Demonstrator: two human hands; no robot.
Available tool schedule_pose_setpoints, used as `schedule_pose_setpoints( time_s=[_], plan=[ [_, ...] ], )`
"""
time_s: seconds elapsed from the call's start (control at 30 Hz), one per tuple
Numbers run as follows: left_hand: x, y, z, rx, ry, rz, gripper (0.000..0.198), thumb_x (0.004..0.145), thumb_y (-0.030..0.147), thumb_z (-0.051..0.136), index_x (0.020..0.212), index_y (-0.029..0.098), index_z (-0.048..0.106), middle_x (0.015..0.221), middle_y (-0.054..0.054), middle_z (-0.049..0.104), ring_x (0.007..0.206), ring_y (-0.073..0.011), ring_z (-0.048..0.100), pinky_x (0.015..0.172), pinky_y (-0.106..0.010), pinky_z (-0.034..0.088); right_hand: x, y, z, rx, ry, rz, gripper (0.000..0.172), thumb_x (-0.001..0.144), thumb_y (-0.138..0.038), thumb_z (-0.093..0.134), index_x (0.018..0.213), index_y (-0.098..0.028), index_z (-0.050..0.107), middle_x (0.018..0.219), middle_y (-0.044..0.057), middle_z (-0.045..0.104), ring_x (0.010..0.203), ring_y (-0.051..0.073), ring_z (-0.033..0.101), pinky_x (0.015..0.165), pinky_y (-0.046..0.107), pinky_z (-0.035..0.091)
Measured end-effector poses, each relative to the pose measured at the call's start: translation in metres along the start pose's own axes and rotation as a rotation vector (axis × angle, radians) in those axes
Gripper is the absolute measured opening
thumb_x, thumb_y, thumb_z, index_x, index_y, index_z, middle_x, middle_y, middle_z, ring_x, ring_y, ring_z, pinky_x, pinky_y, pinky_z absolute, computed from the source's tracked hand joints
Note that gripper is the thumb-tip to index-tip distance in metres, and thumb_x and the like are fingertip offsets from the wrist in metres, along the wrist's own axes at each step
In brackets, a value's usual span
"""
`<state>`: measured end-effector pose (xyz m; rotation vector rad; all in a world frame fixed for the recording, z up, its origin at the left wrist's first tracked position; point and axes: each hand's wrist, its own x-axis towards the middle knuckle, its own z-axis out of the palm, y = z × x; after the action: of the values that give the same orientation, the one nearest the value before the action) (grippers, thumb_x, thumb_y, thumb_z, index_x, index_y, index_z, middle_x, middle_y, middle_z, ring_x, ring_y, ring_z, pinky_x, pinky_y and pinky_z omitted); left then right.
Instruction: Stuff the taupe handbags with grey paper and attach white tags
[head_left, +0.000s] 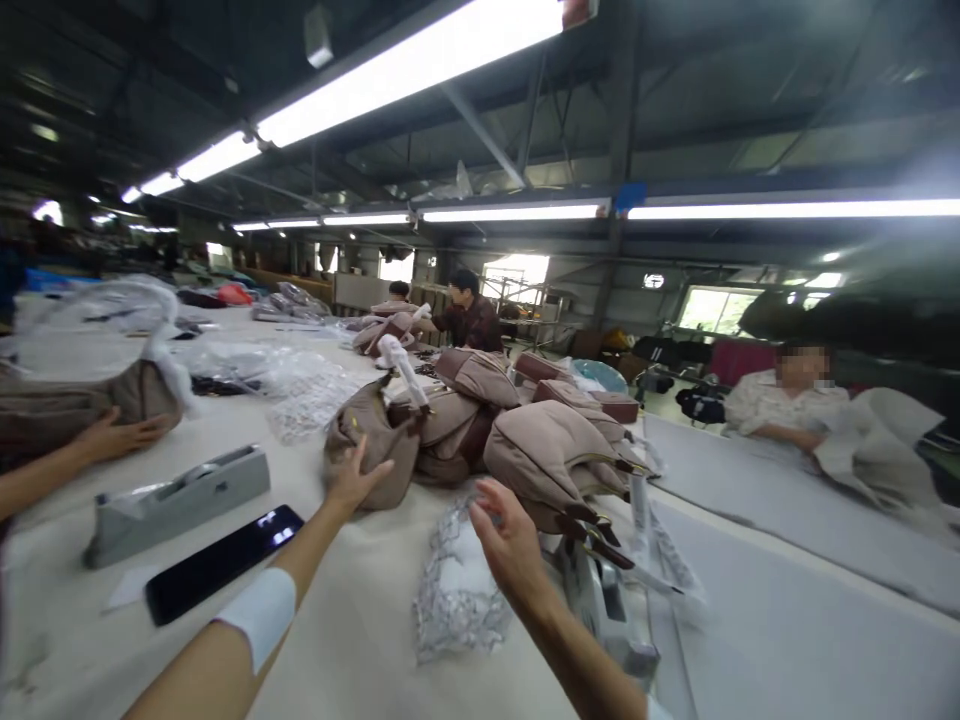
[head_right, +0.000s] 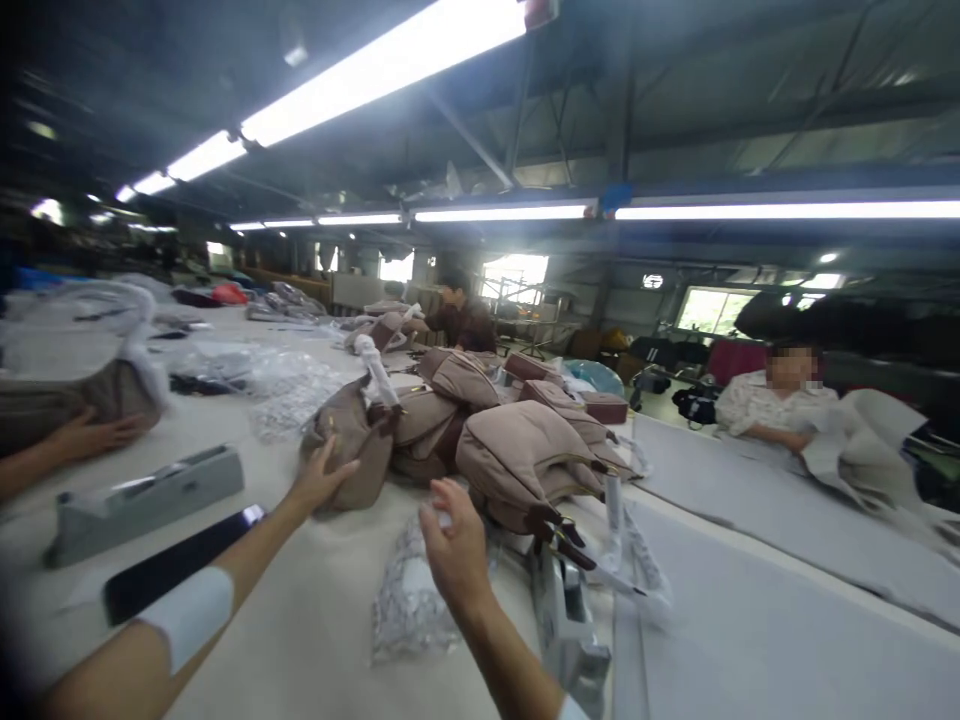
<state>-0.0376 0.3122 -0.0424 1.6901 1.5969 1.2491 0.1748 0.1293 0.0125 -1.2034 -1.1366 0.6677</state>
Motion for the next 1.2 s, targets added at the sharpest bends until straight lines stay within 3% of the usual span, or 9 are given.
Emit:
schedule_pose_setpoints(
  time_s=[0.1,0.2,0.37,0.47,0.6,0.77,0.93,1.07,1.2],
  plan=[
    [0.013,-0.033,0.034,0.003,-0.129,0.006,0.086,0.067,0.04,0.065,0.139,0.006,0.034,0.148,-0.026,0.027,0.14,-0.0341,0.014,0.11,-0.044,0.022,-0.022,0.03,-0.08,-0.298,0.133,-0.082,0.045,0.072,-0.04,0.061,0.108,-0.014,0.063,0.135,0.017,0.045,0.073,0.018,0.061,0.061,0.032,0.051],
    [0.032,-0.049,0.054,0.018,-0.223,0.006,0.089,0.063,0.044,0.063,0.137,0.002,0.037,0.147,-0.028,0.027,0.14,-0.0337,0.017,0.111,-0.043,0.02,-0.018,0.051,-0.151,-0.606,0.209,-0.057,0.055,0.078,-0.042,0.05,0.124,-0.014,0.051,0.143,0.019,0.035,0.063,0.013,0.059,0.062,0.033,0.052],
    [0.041,-0.053,0.061,0.095,-0.243,0.015,0.089,0.058,0.057,0.058,0.127,0.002,0.047,0.143,-0.027,0.036,0.138,-0.0392,0.019,0.11,-0.049,0.021,0.016,0.077,-0.197,-0.673,0.154,0.119,0.063,0.074,-0.034,0.053,0.133,-0.015,0.041,0.115,0.014,0.062,0.051,0.014,0.06,0.043,0.026,0.047],
    [0.025,-0.045,0.06,0.117,-0.227,0.062,0.089,0.054,0.062,0.056,0.12,0.002,0.051,0.137,-0.027,0.043,0.135,-0.042,0.026,0.11,-0.049,0.021,0.04,0.079,-0.2,-0.693,0.111,0.124,0.03,0.075,-0.03,0.054,0.098,-0.015,0.062,0.068,0.002,0.066,0.044,0.014,0.057,0.041,0.025,0.043],
    [-0.013,-0.011,0.071,0.075,-0.199,0.19,0.084,0.061,0.061,0.054,0.124,0.006,0.047,0.14,-0.023,0.042,0.135,-0.0374,0.029,0.111,-0.047,0.022,0.077,0.038,-0.205,-0.78,0.168,-0.063,0.013,0.079,-0.028,0.055,0.078,-0.015,0.059,0.062,-0.001,0.058,0.058,0.013,0.056,0.057,0.026,0.044],
    [-0.074,0.088,0.093,-0.081,-0.205,0.376,0.098,0.067,0.057,0.061,0.142,0.007,0.023,0.151,-0.021,0.022,0.141,-0.0289,0.016,0.113,-0.044,0.019,0.103,-0.083,-0.184,-0.935,0.225,-0.382,0.019,0.08,-0.033,0.053,0.074,-0.017,0.06,0.07,0.003,0.058,0.069,0.018,0.053,0.065,0.029,0.038],
    [-0.152,0.181,0.057,-0.433,-0.219,0.411,0.111,0.064,0.052,0.072,0.147,0.011,0.01,0.152,-0.019,0.021,0.14,-0.0298,0.018,0.113,-0.045,0.019,0.035,-0.211,-0.12,-1.248,0.026,-0.718,0.014,0.08,-0.032,0.06,0.078,-0.018,0.062,0.076,0.001,0.059,0.064,0.014,0.05,0.059,0.025,0.031],
    [-0.216,0.163,-0.016,-0.65,-0.525,0.358,0.083,0.074,0.048,0.065,0.144,0.022,0.028,0.144,-0.013,0.039,0.133,-0.0317,0.035,0.1,-0.044,0.04,-0.04,-0.266,-0.085,-1.395,-0.174,-0.771,0.024,0.079,-0.034,0.063,0.063,-0.017,0.056,0.052,-0.004,0.048,0.045,0.009,0.039,0.046,0.023,0.022],
    [-0.275,0.105,-0.077,-0.622,-0.692,0.282,0.065,0.08,0.045,0.06,0.138,0.024,0.04,0.138,-0.01,0.049,0.126,-0.0312,0.044,0.1,-0.041,0.04,-0.09,-0.241,-0.067,-1.232,-0.477,-0.506,0.027,0.08,-0.033,0.059,0.058,-0.018,0.053,0.052,-0.003,0.051,0.045,0.008,0.044,0.044,0.021,0.024]
  ],
)
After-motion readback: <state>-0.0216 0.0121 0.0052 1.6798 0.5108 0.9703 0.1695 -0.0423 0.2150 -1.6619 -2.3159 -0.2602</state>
